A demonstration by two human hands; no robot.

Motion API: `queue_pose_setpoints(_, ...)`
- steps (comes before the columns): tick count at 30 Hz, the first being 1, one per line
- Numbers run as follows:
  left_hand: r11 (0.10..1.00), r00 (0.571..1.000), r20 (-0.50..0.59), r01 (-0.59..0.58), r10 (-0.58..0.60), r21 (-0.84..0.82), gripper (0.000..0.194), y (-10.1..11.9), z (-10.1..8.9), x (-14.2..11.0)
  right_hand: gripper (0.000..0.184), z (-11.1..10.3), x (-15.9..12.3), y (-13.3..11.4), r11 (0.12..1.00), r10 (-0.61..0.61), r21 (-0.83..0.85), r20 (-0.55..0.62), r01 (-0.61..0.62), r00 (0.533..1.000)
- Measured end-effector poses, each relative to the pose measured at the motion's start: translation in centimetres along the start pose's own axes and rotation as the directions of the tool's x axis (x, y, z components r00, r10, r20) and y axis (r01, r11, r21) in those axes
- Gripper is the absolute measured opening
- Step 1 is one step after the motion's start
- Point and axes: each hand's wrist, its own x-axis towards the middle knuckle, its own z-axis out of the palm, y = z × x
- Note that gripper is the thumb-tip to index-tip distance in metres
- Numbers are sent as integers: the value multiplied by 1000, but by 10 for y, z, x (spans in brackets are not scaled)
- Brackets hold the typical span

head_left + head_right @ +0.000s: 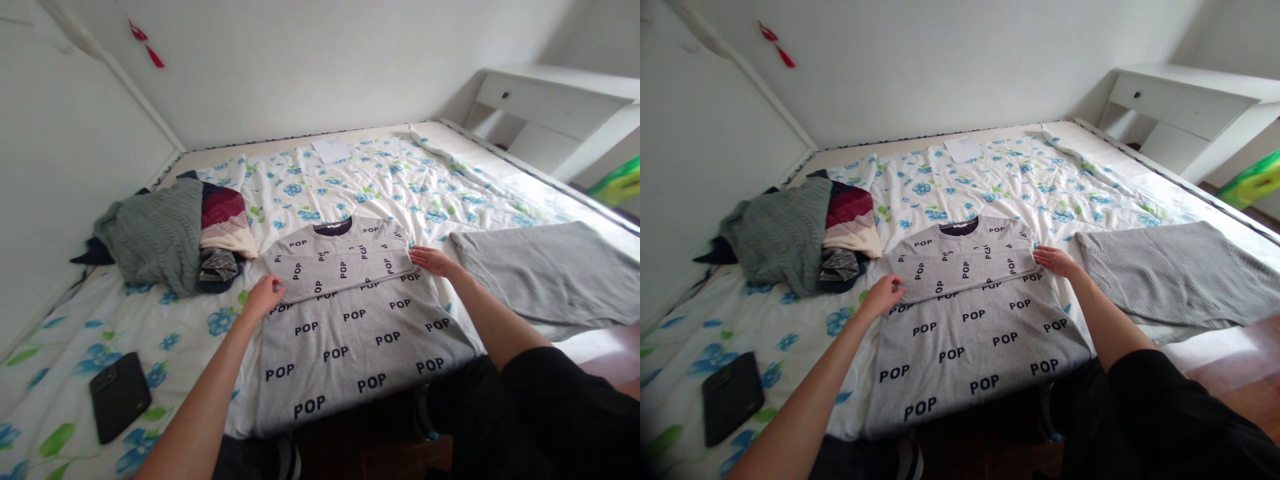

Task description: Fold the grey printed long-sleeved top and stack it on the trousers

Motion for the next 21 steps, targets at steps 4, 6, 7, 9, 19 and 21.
queue_pose_setpoints(4, 953, 979, -32, 188, -201, -239, 37, -16, 5, 12, 27, -2, 3, -6, 997, 72, 31, 59, -74, 996)
queue_pose_setpoints(6, 854, 963, 33, 254, -269, -453, 38, -20, 6, 16, 25, -5, 4, -10, 993, 107, 26, 110, -111, 988)
queue_pose_setpoints(7, 769, 953, 91, 289, -290, -570, 38, -21, 7, 18, 25, -6, 5, -11, 991, 126, 23, 138, -130, 982)
queue_pose_setpoints(9, 548, 928, 228, 359, -294, -756, 36, -21, 7, 19, 24, -8, 8, -14, 987, 155, 13, 187, -161, 970)
queue_pose_setpoints(19, -88, 800, 504, 506, -326, -858, 6, -16, 11, 40, 19, 51, 34, -16, 986, 136, -129, 264, -105, 955)
queue_pose_setpoints(21, -109, 787, 521, 516, -331, -849, 10, -18, 12, 47, 26, 57, 38, -14, 986, 98, -155, 293, -54, 951)
